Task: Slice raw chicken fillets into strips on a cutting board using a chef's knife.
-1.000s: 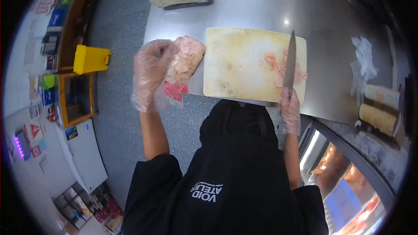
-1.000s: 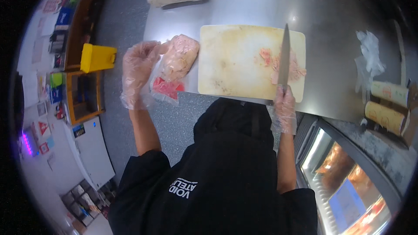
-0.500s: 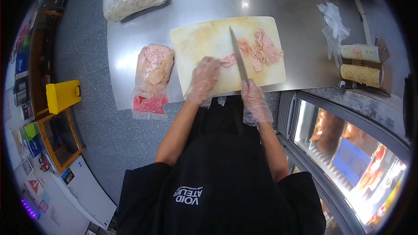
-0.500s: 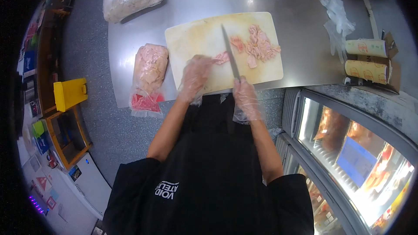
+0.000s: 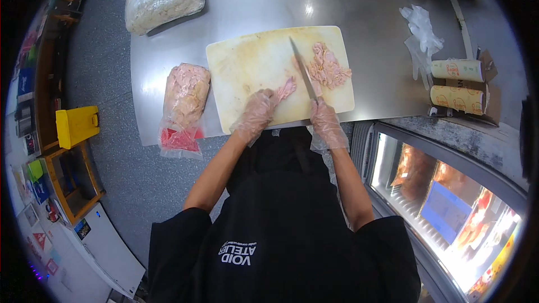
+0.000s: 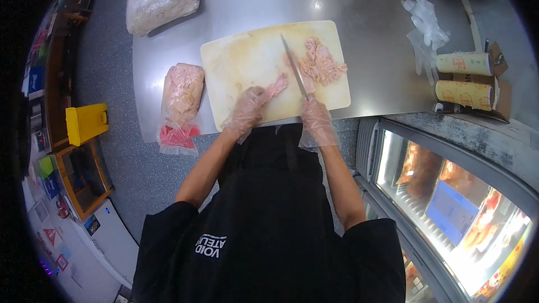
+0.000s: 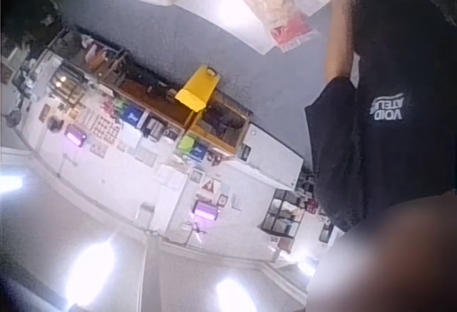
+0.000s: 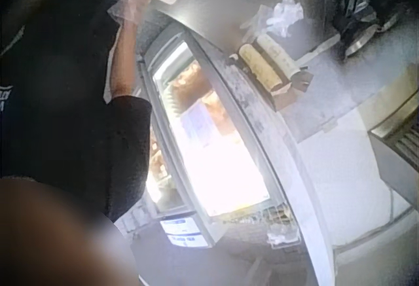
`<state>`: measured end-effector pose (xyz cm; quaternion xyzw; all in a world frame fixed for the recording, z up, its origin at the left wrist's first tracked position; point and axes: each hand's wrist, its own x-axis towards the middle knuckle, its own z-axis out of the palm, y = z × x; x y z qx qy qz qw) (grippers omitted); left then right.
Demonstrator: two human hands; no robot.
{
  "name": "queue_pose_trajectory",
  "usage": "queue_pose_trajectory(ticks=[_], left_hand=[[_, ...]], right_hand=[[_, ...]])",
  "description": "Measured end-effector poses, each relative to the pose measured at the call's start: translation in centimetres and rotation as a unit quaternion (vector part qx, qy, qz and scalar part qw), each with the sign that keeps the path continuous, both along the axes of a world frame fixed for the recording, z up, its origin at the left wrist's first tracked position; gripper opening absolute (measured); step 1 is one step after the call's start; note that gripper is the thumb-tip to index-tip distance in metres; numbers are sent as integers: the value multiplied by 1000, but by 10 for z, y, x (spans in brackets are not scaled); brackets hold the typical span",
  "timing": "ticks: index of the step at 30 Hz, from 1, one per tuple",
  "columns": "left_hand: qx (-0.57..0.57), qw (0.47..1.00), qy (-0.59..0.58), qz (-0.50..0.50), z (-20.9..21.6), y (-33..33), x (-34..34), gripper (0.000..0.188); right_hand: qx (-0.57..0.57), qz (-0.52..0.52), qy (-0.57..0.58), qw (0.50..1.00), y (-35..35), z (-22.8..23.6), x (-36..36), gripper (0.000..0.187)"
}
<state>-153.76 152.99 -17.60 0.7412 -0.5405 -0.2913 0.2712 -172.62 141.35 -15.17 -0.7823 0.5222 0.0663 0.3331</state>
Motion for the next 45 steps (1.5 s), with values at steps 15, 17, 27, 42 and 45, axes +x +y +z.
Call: queue_pose_trajectory(ticks=[15,17,27,42,45], left_hand=[[-159,978,-126,-42,11,2,-33,22],[-71,993,-93,-9,13,-5,-29,18],[-20,990,-99,96,14,-51,-26,20],[-61,990,-90,-94,-9,-58,-6,17],[-159,968,-177,-79,-13,-53,-6,19]], right_hand=[[64,51,6,997,-17,12,-8,32],[63,99,-1,993,-11,5,-12,31],[56,74,15,996,-18,13,-22,35],[63,71,-24,995,4,1,-33,34],[59,62,-9,996,7,0,-27,33]])
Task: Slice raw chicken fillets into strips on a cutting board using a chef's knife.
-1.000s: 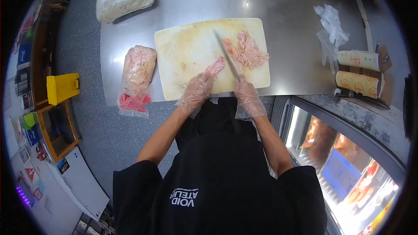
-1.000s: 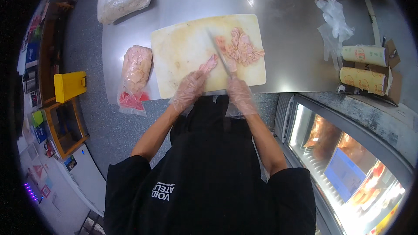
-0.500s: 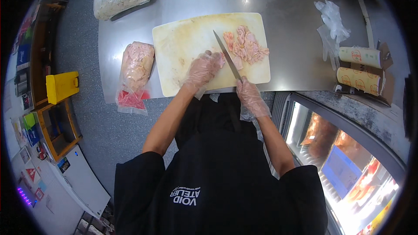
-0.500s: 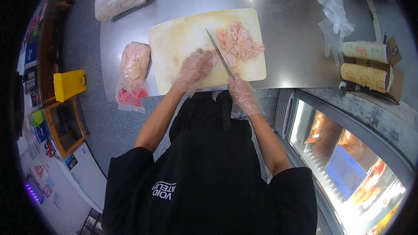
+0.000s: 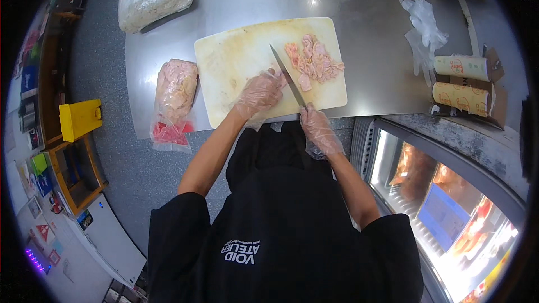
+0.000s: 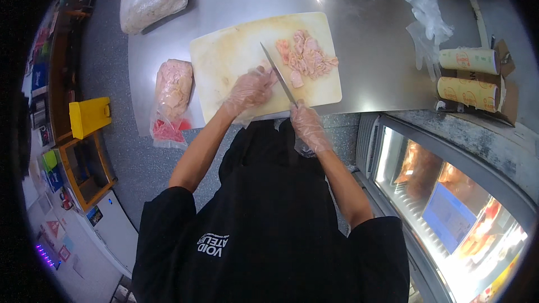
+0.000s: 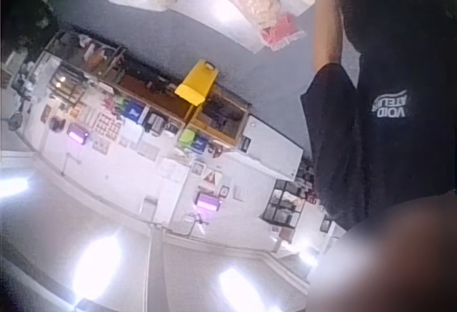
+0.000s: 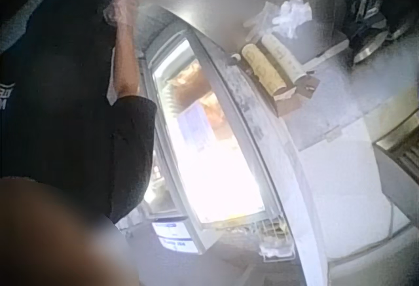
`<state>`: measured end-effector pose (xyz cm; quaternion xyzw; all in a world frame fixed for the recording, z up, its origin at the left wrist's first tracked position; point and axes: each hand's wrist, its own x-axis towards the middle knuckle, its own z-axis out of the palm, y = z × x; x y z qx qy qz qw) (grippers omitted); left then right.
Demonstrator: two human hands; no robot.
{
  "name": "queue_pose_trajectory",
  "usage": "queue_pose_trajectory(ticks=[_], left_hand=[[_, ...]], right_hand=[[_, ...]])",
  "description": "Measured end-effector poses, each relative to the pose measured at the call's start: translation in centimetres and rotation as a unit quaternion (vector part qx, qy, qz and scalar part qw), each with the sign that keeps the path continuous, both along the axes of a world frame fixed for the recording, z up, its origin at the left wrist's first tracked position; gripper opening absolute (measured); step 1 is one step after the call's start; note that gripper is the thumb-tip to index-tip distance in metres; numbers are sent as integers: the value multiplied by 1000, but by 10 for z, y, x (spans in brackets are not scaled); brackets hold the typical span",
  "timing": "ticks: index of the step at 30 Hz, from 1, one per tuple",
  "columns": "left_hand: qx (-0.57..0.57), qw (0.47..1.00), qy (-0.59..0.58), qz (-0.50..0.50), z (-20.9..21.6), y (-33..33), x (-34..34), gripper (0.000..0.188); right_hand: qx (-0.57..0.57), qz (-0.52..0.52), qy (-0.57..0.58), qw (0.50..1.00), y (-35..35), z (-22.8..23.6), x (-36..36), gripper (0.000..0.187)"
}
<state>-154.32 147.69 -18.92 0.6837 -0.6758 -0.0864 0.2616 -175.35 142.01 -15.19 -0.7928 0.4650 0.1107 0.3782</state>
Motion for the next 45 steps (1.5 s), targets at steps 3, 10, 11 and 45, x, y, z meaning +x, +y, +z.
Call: queue_pose_trajectory(ticks=[3,10,11,45], left_hand=[[198,980,7,-17,41,-13,-2,23],[159,964,19,213,12,-15,40,20],[163,940,48,297,15,-17,42,18],[-143,952,228,146,11,39,-34,19]], right_hand=[[-36,-13,-34,999,0,-3,-6,30],[0,-2,21,1000,-1,3,-8,35],[4,-10,24,1000,-1,6,-6,35],[-183,133,-167,960,-16,13,100,30]])
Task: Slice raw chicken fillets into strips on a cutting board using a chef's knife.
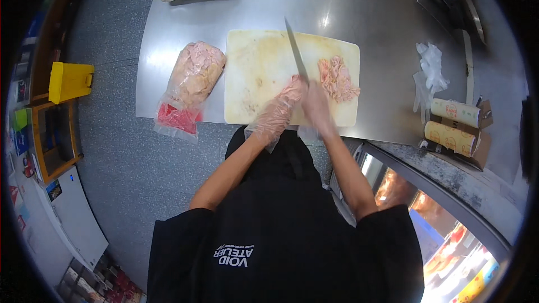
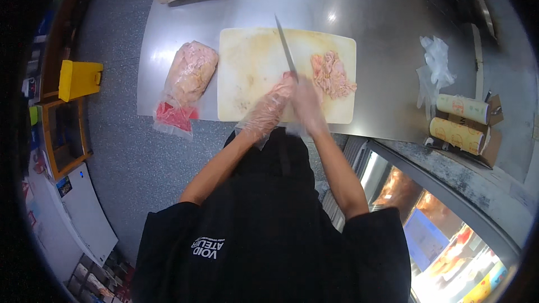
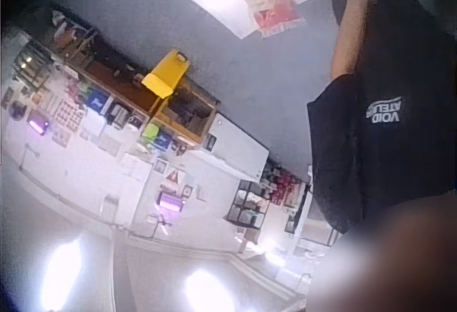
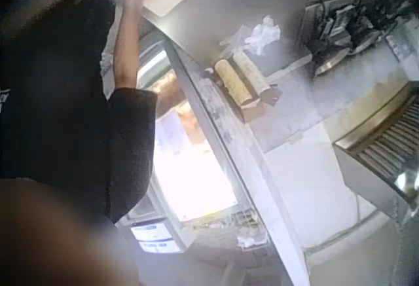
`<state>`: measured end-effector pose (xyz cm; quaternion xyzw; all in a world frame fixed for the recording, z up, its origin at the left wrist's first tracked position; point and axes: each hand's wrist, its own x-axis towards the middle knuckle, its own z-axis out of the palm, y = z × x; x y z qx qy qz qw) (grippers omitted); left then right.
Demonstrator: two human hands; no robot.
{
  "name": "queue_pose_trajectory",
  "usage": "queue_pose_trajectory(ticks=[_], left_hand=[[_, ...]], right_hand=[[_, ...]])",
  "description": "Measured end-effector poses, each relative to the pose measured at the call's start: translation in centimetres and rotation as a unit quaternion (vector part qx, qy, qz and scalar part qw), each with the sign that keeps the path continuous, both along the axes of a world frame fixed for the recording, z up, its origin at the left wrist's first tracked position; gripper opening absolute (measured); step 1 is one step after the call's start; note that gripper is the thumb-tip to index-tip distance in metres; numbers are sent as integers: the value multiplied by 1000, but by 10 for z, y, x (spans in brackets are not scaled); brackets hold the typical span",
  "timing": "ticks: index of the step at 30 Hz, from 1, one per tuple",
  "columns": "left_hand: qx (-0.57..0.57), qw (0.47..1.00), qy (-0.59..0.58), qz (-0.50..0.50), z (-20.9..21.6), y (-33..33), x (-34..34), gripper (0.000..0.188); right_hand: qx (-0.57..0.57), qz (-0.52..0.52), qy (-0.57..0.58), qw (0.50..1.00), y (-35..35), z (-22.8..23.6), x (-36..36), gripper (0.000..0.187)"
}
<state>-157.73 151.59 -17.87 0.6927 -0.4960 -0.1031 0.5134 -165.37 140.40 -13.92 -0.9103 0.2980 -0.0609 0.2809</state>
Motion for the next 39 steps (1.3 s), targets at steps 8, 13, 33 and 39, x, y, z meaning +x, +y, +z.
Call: queue_pose_trajectory(ticks=[8,13,33,39], left_hand=[[250,958,-131,-56,-13,10,-2,15],[304,945,-100,-64,-3,-3,-1,10],[259,959,-117,13,-2,-21,66,26],[268,955,-107,-70,40,-5,66,32]], right_hand=[[269,-205,35,941,-19,4,-42,23],[110,-199,55,972,11,-7,-44,27],[94,-190,127,969,5,-21,-70,27],[107,-184,153,965,4,-20,-74,28]])
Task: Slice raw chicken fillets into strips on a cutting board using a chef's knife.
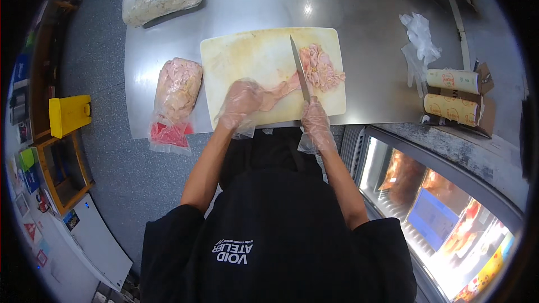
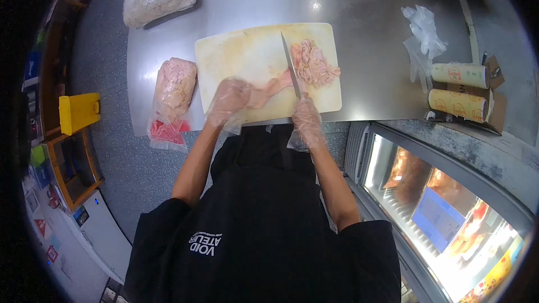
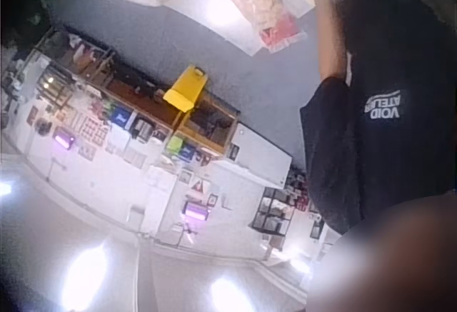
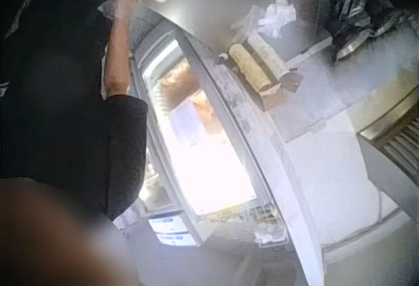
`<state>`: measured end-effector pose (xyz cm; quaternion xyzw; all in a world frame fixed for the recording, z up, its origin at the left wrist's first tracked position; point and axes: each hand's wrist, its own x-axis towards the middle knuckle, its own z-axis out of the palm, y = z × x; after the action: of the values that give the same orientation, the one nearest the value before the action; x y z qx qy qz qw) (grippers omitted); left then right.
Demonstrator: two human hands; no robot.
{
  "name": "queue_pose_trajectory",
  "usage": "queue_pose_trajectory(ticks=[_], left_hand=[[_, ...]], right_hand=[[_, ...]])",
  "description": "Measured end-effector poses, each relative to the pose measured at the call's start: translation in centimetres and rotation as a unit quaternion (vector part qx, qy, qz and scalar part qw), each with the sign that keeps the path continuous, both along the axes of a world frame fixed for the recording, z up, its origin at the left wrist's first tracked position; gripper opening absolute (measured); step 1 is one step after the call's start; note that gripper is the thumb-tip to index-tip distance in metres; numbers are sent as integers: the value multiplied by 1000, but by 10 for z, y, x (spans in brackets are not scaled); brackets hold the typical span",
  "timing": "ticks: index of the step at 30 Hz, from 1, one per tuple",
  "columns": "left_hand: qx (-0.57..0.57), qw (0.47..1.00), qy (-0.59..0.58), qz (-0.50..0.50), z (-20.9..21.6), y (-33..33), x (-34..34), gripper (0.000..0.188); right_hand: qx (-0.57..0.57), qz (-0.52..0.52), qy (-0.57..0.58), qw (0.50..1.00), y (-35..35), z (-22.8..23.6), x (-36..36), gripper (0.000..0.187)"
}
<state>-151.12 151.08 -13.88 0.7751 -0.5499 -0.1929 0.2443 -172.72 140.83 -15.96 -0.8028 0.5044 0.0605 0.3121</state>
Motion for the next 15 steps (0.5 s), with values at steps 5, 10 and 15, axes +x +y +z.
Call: queue_pose_trajectory(ticks=[5,10,15], left_hand=[[-8,996,-40,77,-17,-7,14,28],[-72,995,-17,68,-23,-62,-45,21],[-109,992,-20,57,-65,-72,-39,17]], right_hand=[[38,-8,10,999,-3,10,9,28],[24,-4,-13,1000,-3,2,6,29],[40,-15,-21,999,0,12,5,30]])
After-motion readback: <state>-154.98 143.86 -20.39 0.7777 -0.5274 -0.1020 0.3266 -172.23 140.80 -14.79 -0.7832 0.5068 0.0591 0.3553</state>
